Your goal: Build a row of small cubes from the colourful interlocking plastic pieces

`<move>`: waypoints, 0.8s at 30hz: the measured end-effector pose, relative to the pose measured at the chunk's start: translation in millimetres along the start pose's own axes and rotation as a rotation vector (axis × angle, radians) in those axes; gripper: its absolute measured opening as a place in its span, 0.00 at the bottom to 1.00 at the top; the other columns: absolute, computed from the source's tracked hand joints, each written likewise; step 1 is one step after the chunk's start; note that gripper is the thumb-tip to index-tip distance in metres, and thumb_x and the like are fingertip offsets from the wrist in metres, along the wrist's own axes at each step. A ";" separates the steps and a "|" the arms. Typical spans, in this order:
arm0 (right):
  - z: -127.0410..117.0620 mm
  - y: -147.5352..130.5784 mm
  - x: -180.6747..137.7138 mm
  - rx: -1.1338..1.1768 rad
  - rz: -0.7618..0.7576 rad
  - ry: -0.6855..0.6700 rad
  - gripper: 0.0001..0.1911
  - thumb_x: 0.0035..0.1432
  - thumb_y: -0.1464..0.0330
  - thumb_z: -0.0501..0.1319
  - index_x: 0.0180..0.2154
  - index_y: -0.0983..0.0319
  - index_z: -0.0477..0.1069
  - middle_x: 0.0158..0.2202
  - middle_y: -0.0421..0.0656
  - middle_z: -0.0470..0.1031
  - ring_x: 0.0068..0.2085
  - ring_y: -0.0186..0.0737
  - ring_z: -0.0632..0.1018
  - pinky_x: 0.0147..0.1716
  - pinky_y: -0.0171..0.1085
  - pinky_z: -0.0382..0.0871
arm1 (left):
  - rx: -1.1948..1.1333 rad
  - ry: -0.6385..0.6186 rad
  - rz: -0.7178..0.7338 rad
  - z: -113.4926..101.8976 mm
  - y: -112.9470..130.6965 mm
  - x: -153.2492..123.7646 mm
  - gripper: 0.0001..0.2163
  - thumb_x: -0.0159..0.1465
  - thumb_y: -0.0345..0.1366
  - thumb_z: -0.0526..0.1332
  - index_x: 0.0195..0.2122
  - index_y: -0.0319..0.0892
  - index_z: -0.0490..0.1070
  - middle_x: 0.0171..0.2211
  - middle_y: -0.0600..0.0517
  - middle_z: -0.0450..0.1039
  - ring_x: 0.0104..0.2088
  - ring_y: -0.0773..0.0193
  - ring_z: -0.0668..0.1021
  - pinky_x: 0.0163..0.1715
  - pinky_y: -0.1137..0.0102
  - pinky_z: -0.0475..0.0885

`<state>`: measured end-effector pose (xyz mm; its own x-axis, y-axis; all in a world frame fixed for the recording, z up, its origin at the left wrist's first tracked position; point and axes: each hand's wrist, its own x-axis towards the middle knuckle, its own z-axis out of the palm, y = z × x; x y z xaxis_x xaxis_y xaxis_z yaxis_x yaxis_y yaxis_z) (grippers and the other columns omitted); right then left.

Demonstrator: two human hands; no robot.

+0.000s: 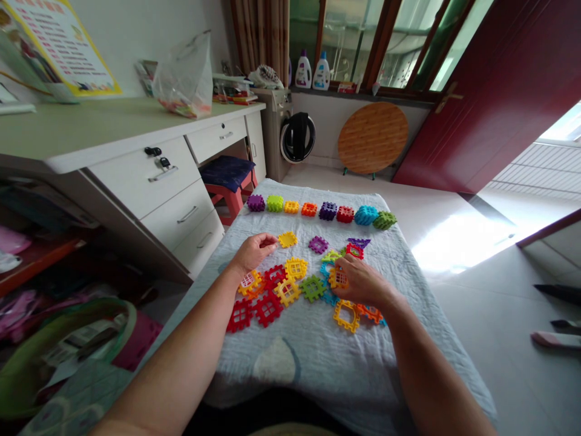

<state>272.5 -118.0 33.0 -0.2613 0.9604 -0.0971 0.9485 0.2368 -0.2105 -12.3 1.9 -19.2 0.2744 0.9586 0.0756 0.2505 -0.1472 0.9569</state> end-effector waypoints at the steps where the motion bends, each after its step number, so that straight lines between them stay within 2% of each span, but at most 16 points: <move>1: 1.0 0.4 0.3 0.002 -0.003 0.008 0.19 0.47 0.62 0.65 0.42 0.60 0.68 0.40 0.46 0.70 0.37 0.43 0.72 0.33 0.38 0.62 | -0.003 0.001 0.000 0.0 0.3 0.0 0.14 0.52 0.42 0.65 0.36 0.39 0.74 0.33 0.50 0.76 0.34 0.62 0.76 0.39 0.66 0.70; 11: 3.2 3.2 10.8 0.137 -0.028 0.118 0.18 0.46 0.65 0.64 0.40 0.61 0.66 0.39 0.43 0.67 0.37 0.39 0.70 0.37 0.37 0.63 | -0.024 -0.003 0.012 0.1 -4.4 1.4 0.13 0.52 0.41 0.65 0.35 0.39 0.74 0.32 0.50 0.76 0.33 0.63 0.76 0.38 0.66 0.71; 16: 2.6 -3.5 15.4 0.197 -0.056 0.082 0.22 0.45 0.68 0.64 0.45 0.62 0.67 0.40 0.44 0.67 0.39 0.40 0.71 0.41 0.38 0.65 | -0.047 0.000 0.007 0.0 -7.0 2.0 0.14 0.52 0.42 0.65 0.36 0.39 0.74 0.32 0.50 0.76 0.33 0.63 0.76 0.36 0.67 0.71; 24: -17.2 -13.7 17.4 0.381 -0.167 0.131 0.25 0.47 0.70 0.64 0.50 0.57 0.67 0.44 0.43 0.68 0.42 0.40 0.72 0.45 0.42 0.68 | -0.036 0.008 0.015 0.1 -2.2 1.0 0.12 0.52 0.41 0.64 0.33 0.40 0.74 0.30 0.51 0.76 0.31 0.63 0.76 0.35 0.67 0.71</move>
<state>258.1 -102.0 51.0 -0.3572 0.9299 0.0875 0.7549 0.3426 -0.5592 -12.4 3.2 -21.3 0.2707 0.9583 0.0918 0.2128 -0.1526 0.9651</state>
